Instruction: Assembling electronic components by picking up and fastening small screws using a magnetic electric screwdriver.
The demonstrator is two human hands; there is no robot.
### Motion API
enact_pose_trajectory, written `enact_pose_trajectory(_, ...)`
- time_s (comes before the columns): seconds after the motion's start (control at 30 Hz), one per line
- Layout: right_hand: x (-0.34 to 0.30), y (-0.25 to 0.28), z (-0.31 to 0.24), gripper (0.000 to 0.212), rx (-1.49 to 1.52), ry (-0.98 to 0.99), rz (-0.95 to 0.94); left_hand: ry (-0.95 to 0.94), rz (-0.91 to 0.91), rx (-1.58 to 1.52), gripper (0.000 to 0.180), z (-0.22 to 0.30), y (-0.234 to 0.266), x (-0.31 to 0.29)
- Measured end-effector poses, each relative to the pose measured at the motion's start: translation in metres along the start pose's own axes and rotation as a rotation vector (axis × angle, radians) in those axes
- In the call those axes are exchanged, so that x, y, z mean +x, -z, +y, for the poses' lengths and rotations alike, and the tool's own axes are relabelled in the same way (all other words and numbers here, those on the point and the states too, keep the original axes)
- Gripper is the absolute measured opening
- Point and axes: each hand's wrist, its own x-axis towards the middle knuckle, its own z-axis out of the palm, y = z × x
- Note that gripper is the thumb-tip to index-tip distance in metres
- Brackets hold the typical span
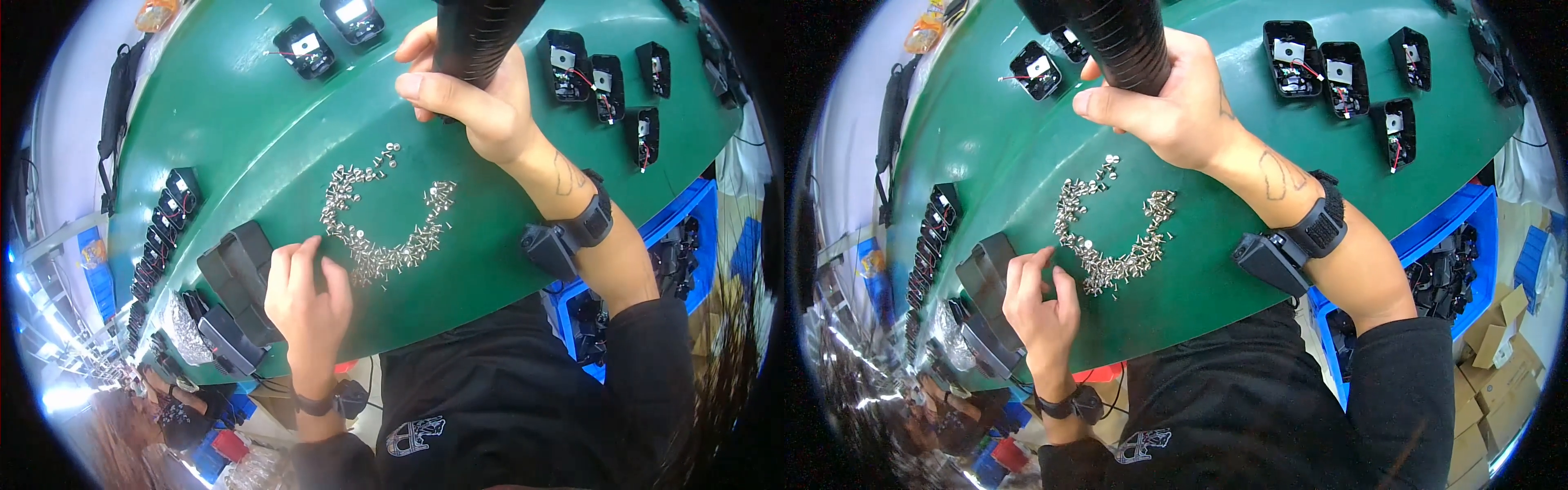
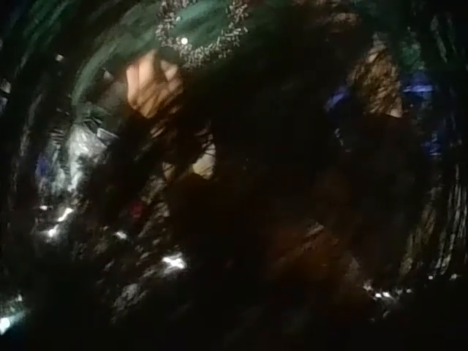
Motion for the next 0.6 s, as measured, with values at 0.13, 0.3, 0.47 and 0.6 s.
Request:
enact_pose_trajectory(0.13, -0.008, -0.017, -0.005, 0.021, 0.009, 0.024, -0.005, -0.035, -0.014, 0.024, 0.024, -0.008, 0.007, -0.009)
enact_pose_trajectory(0.3, -0.011, -0.022, -0.011, 0.021, -0.011, 0.079, -0.028, -0.131, 0.088, -0.001, 0.024, -0.02, 0.015, -0.003)
enact_pose_trajectory(0.47, -0.012, -0.022, -0.01, 0.022, 0.002, 0.038, -0.027, -0.256, 0.035, 0.044, 0.029, -0.008, 0.013, 0.032)
enact_pose_trajectory(0.6, -0.011, -0.025, -0.009, 0.022, -0.012, 0.065, 0.014, -0.3, 0.02, 0.07, 0.035, -0.004, 0.003, 0.041)
